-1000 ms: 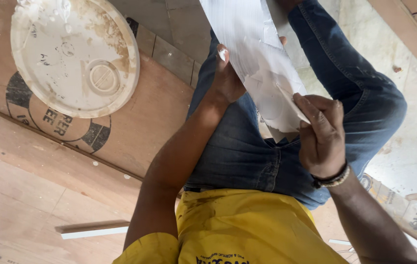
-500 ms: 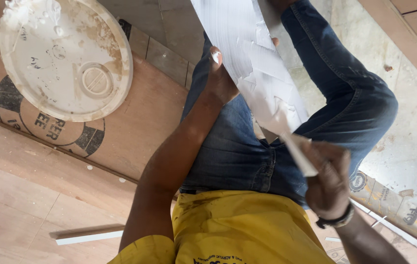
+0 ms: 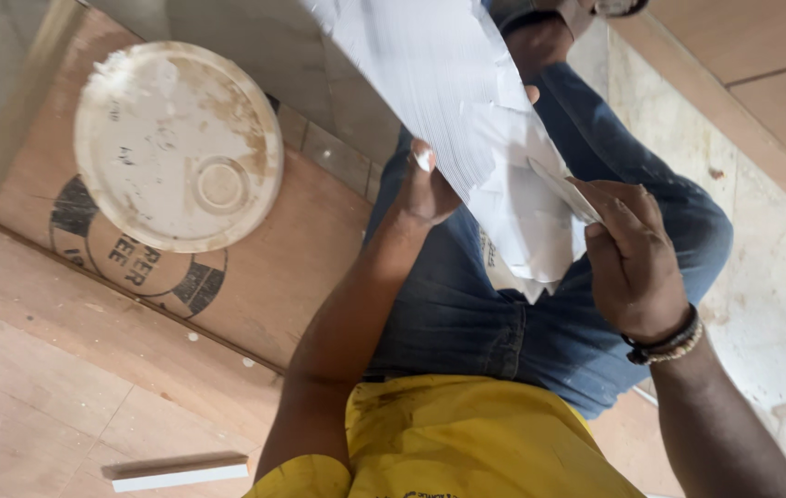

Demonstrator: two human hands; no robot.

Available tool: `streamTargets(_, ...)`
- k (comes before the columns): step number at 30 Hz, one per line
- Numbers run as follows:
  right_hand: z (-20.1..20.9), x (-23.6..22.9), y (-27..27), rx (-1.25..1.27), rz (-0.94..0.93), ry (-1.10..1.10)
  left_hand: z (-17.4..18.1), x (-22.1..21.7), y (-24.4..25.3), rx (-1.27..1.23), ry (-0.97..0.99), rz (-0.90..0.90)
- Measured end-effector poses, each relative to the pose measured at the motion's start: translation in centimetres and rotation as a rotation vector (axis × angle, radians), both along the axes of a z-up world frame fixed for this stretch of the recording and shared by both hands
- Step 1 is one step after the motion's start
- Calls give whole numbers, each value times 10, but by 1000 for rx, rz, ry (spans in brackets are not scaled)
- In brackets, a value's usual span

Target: The person scoops white adhesive from a bucket using a stick and applies it to a rectangular board. They then use a small rectangular tool to spread the adhesive evenly across the surface of the board.

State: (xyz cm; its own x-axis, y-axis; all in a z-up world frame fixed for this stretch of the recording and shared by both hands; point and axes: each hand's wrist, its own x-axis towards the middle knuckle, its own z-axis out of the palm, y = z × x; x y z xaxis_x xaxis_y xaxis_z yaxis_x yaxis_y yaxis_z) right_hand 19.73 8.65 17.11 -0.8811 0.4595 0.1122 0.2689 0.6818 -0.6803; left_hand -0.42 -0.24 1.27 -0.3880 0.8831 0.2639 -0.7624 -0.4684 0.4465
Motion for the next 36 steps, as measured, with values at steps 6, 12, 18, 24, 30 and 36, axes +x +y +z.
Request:
streamTargets(6,28,-44,-2,128,127,106,42,-35,-16,47,108,194)
streamTargets(12,16,-121,17,41,266,254,-7,-118,-10,-47,-202,442)
streamTargets(18,-9,-197,40,-194,288,200,-3,-210,-9,-32,-113,661)
streamTargets(24,-42,-259,61,-329,435,340,0,-284,-6,-148,38,910)
streamTargets(30,-84,-307,128,-780,142,489,-30,-343,-26,-265,-145,1008)
streamTargets(36,-155,-359,142,712,-141,196,-54,-305,-68,-91,-359,904)
